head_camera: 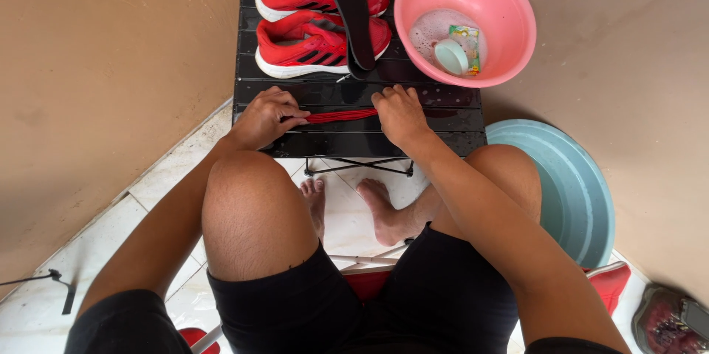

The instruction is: The person unties red shoelaces from a pair of red sneakers, scrubs them with a brush and soapy water on a small table, then rinses them with clean water from a cup. The cleaned laces are held in hand at the end.

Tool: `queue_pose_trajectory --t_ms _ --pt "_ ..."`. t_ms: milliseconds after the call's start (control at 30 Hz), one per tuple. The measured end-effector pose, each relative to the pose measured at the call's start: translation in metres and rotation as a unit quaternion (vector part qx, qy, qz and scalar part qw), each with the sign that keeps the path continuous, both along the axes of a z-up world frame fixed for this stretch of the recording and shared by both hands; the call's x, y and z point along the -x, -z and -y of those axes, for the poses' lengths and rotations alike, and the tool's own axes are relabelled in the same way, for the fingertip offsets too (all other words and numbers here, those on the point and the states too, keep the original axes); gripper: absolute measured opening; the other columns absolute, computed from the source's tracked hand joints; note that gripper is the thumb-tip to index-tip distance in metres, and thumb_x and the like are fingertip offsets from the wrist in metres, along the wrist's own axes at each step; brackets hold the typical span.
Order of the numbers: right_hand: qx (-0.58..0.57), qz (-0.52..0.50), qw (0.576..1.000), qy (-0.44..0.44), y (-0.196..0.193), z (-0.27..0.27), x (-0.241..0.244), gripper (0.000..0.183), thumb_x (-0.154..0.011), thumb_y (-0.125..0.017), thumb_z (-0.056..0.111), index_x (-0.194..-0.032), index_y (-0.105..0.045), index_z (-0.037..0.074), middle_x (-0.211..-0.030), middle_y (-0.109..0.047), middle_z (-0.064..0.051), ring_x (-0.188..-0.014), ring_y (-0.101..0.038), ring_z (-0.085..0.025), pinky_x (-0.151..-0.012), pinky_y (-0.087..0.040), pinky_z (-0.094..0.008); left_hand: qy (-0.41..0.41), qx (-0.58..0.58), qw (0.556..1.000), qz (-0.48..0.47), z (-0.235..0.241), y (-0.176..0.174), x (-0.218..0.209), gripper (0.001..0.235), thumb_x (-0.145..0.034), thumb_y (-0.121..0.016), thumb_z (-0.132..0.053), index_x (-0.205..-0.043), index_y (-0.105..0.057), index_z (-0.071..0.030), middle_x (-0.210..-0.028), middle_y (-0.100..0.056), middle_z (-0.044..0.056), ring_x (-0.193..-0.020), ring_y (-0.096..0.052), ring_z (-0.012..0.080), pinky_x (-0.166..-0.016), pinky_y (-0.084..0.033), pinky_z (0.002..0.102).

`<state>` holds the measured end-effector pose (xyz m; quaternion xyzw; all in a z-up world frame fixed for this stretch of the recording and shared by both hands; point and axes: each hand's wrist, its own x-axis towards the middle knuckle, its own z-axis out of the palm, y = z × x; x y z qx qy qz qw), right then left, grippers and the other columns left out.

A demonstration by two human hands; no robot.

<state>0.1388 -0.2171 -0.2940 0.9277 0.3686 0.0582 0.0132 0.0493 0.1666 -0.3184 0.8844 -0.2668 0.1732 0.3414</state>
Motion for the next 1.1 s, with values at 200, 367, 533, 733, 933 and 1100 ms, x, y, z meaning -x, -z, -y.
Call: queue_pose_trajectory --t_ms 200,367,533,733,933,1100 --pt "-0.244 -0.011 0.969 0.047 -0.093 0.000 -0.003 0.017 -0.107 -0.078 0.015 -0.120 -0.087 0.009 -0.112 -0.077 -0.022 -0.114 -0.077 -0.046 -0.100 -0.065 -0.056 0.057 0.016 0.997 -0.046 0.002 -0.038 -0.001 0.033 -0.102 -0.103 -0.016 -0.133 -0.095 -0.010 -0.109 -0.087 0.012 -0.106 -0.081 0.0395 -0.100 -0.064 0.051" --pt "-0.129 -0.033 0.941 0.312 -0.116 0.075 -0.114 0.065 -0.116 -0.075 0.026 -0.168 -0.049 -0.002 -0.159 -0.056 -0.027 -0.144 -0.052 -0.053 -0.116 -0.049 -0.066 0.025 -0.021 0.999 0.026 0.004 -0.015 0.016 0.033 -0.112 -0.095 -0.020 -0.145 -0.093 -0.013 -0.123 -0.080 0.003 -0.112 -0.067 0.0248 -0.102 -0.060 0.038" --pt "-0.160 -0.181 0.903 0.355 -0.034 0.128 -0.182 0.045 -0.113 -0.089 0.050 -0.145 -0.090 0.018 -0.117 -0.090 -0.014 -0.132 -0.083 -0.047 -0.114 -0.064 -0.053 -0.008 0.057 0.998 0.022 0.013 -0.012 0.026 0.015 -0.109 -0.100 -0.018 -0.125 -0.099 -0.017 -0.115 -0.085 0.004 -0.106 -0.077 0.0301 -0.100 -0.066 0.043" --pt "-0.372 -0.048 0.866 0.330 -0.118 0.052 -0.098 0.031 -0.104 -0.093 0.045 -0.123 -0.088 0.020 -0.099 -0.089 -0.009 -0.106 -0.090 -0.034 -0.087 -0.068 -0.052 -0.041 0.028 0.997 0.064 0.015 -0.010 0.028 0.044 -0.110 -0.100 -0.023 -0.152 -0.092 -0.018 -0.125 -0.083 0.005 -0.119 -0.076 0.0309 -0.115 -0.063 0.043" --pt "-0.375 -0.174 0.877 0.245 -0.092 -0.105 0.058 0.046 -0.100 -0.095 0.043 -0.115 -0.088 0.000 -0.104 -0.089 -0.031 -0.111 -0.087 -0.057 -0.091 -0.070 -0.064 -0.015 0.083 0.996 0.029 0.017 -0.001 0.024 0.006 -0.108 -0.099 -0.007 -0.113 -0.096 -0.008 -0.111 -0.084 0.009 -0.103 -0.075 0.0368 -0.097 -0.066 0.049" --pt "-0.327 -0.234 0.866 0.298 -0.029 -0.159 0.070 0.059 -0.101 -0.083 0.065 -0.123 -0.087 0.011 -0.110 -0.090 -0.029 -0.122 -0.087 -0.053 -0.103 -0.070 -0.066 -0.035 0.040 0.998 0.021 0.007 0.037 0.006 0.014 -0.102 -0.102 -0.011 -0.100 -0.089 -0.015 -0.111 -0.085 0.000 -0.106 -0.075 0.0291 -0.098 -0.065 0.044"
